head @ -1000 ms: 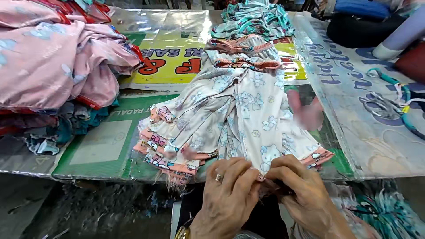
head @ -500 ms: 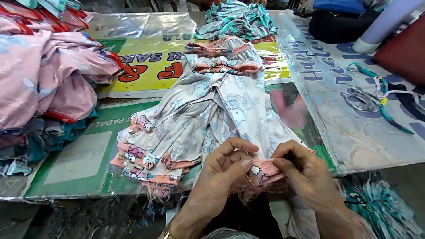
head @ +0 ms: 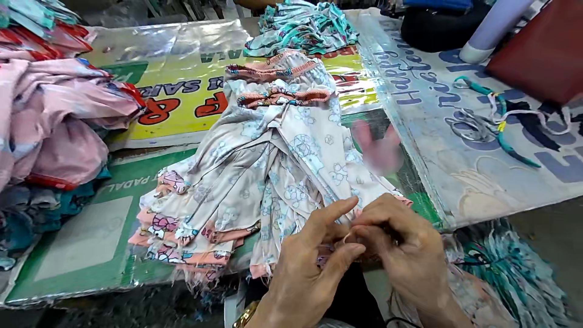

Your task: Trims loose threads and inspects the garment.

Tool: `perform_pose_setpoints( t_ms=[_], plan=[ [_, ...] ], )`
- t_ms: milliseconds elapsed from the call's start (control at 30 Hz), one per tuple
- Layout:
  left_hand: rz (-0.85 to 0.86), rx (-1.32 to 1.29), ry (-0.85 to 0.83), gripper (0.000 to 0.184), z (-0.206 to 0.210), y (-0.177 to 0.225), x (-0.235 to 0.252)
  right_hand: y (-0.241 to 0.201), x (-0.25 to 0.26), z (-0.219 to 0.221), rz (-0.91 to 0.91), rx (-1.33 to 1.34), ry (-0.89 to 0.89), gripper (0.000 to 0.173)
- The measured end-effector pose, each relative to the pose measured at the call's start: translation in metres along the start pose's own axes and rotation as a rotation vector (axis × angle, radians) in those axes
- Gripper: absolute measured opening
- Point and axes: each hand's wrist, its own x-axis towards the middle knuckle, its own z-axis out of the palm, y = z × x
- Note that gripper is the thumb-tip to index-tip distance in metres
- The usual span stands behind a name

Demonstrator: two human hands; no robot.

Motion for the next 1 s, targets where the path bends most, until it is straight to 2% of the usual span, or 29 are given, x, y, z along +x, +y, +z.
perform_pose_setpoints(
  t_ms=[133, 233, 333, 467, 600, 700, 800, 867, 1000],
  plan=[
    [-0.067, -0.093, 0.060, 0.031, -0.001, -0.001, 0.000, 0.007, 0.004, -0.002, 0.302, 0.560, -0.033, 0.012],
    [-0.084, -0.154, 0.080, 0.016, -0.006, -0.003, 0.001, 0.008, 0.004, -0.003, 0.346, 0.781, -0.042, 0.012],
    [-0.027, -0.089, 0.038, 0.014, -0.009, -0.006, 0.001, 0.004, 0.006, -0.003, 0.212, 0.564, -0.094, 0.015],
    [0.082, 0.305, 0.027, 0.020, -0.007, -0.007, -0.004, -0.008, 0.007, 0.000, -0.015, 0.016, -0.101, 0.027],
    [0.120, 0.435, 0.041, 0.016, -0.009, -0.006, -0.001, -0.007, 0.007, 0.003, -0.171, -0.208, -0.096, 0.025],
    [0.076, 0.383, -0.034, 0.019, -0.014, -0.004, 0.006, -0.006, 0.007, -0.004, -0.122, -0.257, -0.140, 0.025],
    [0.047, 0.307, -0.081, 0.018, -0.019, -0.006, 0.015, -0.006, 0.005, -0.015, 0.050, -0.281, -0.262, 0.041],
    [0.024, 0.254, -0.080, 0.018, -0.023, -0.009, 0.020, -0.003, 0.003, -0.020, 0.113, -0.275, -0.308, 0.039],
    [0.016, 0.222, -0.046, 0.017, -0.027, -0.012, 0.027, -0.001, 0.005, -0.025, 0.113, -0.239, -0.307, 0.032]
  ],
)
